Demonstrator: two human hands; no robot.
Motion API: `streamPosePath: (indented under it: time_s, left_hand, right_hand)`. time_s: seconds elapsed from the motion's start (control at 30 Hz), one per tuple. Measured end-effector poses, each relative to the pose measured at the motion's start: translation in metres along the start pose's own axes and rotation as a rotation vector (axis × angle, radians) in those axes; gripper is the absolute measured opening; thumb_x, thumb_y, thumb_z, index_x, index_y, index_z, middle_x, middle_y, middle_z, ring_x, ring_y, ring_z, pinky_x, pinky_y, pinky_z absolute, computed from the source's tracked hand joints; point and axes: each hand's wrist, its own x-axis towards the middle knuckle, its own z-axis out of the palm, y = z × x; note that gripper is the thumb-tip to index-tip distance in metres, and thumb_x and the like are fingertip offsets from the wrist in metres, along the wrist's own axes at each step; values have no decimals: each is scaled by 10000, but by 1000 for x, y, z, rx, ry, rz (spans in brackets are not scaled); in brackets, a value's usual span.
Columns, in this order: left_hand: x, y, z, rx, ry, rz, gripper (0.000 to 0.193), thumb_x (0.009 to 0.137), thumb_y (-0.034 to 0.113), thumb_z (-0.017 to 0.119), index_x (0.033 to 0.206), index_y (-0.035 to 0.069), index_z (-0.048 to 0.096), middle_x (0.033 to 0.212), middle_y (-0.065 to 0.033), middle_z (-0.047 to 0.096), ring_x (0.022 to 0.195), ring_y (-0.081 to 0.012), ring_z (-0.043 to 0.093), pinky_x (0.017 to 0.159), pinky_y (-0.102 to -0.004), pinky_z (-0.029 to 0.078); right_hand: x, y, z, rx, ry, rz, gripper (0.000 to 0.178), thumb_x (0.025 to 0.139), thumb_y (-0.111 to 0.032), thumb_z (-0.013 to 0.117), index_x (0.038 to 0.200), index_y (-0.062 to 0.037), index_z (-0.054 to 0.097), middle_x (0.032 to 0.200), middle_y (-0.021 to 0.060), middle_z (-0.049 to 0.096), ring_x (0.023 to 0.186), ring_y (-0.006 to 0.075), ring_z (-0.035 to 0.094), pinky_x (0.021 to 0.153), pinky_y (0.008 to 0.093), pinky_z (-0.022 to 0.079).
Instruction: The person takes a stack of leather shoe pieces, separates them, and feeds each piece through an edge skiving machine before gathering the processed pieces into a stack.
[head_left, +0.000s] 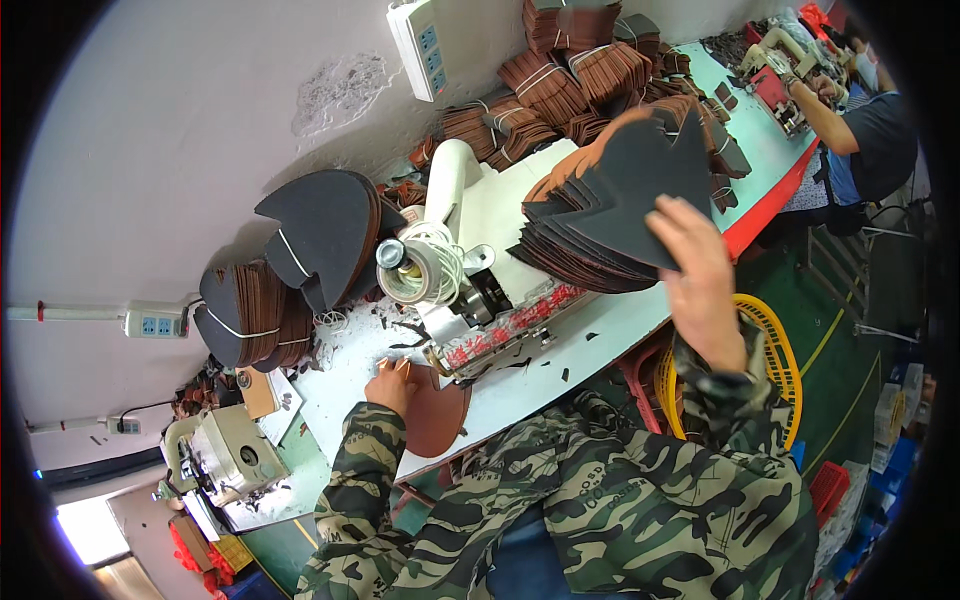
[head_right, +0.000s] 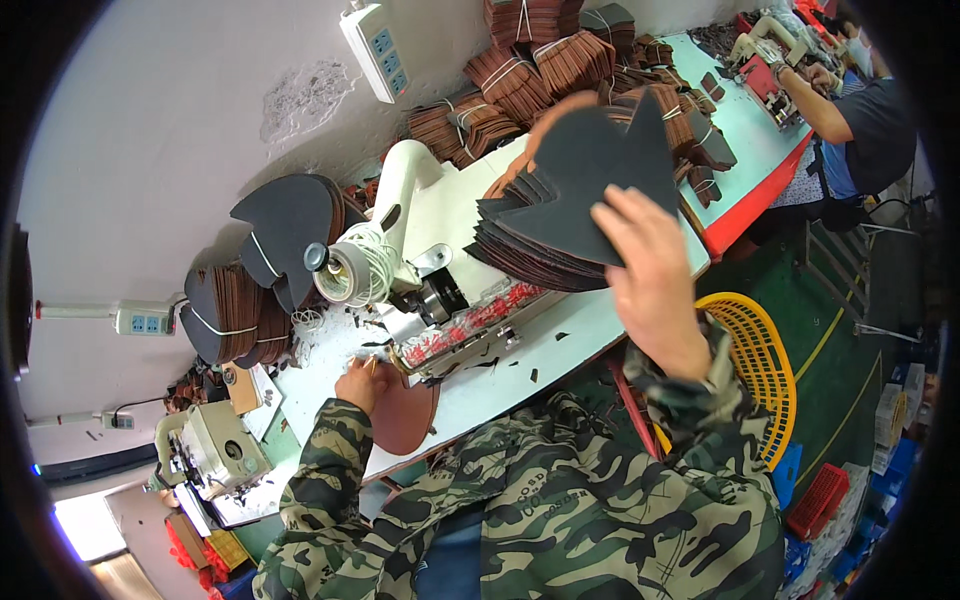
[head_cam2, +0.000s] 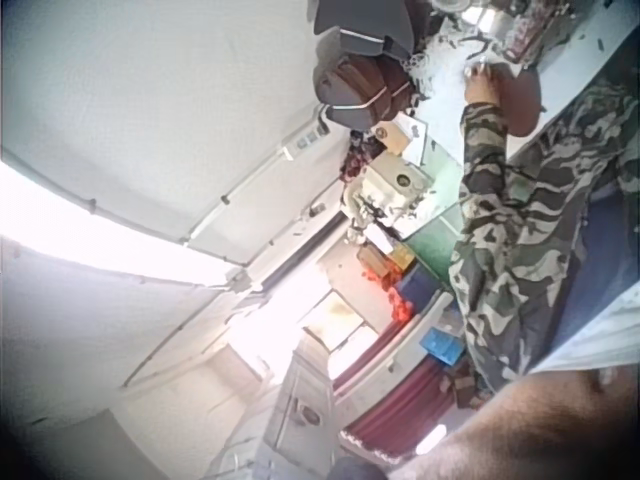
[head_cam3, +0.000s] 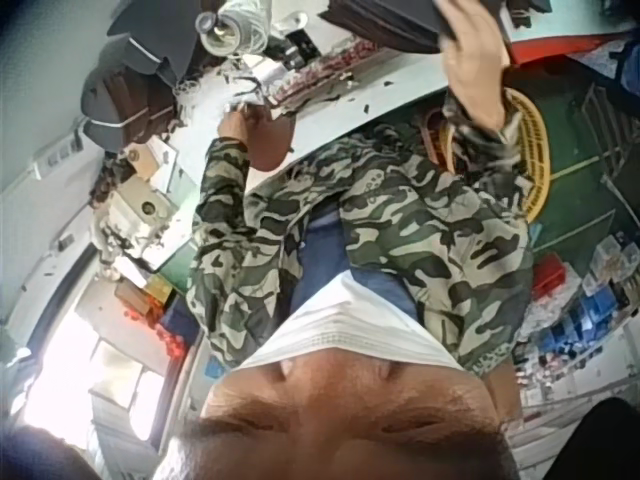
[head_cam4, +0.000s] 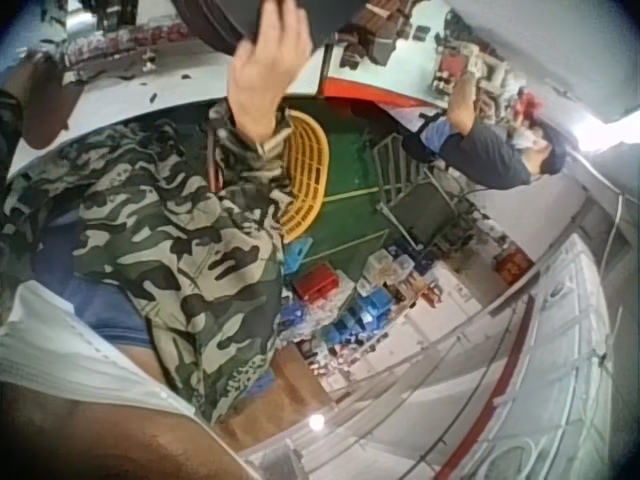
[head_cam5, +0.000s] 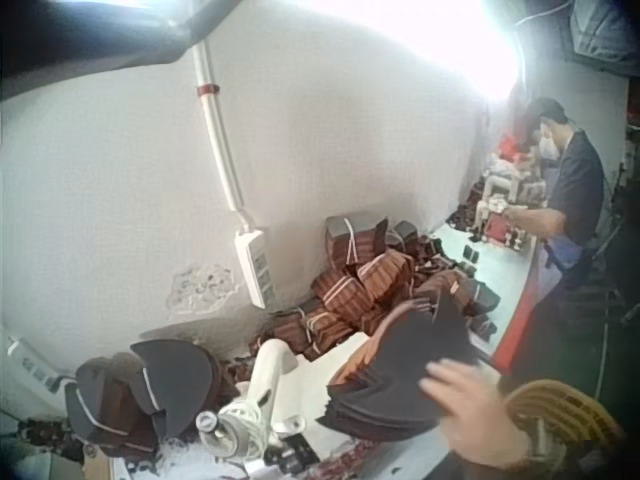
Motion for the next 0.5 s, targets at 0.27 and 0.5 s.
streamPosePath:
  time_s: [0.27,0.5]
  left_hand:
    - [-12,7,-15,115,-130,-195,319,811,177,617,1125,229,605,757,-114,656,722,-325,655,637,-421,533]
    - [-34,76,-129,-762,-497,543,144,856,160,575,915,34,615,720,-205,577,683,-373,594,623,-404,461]
  right_hand:
    - [-40,-16,44,410,-152,-163,428,724,-126,730,1113,-6,598,1098,152,617,1034,310,580,888,394,452]
    - [-66,-19,96,788,-662,-84,463,771,-170,726,1179,-4,582,1108,147,640,1018,293,607,921,367,456]
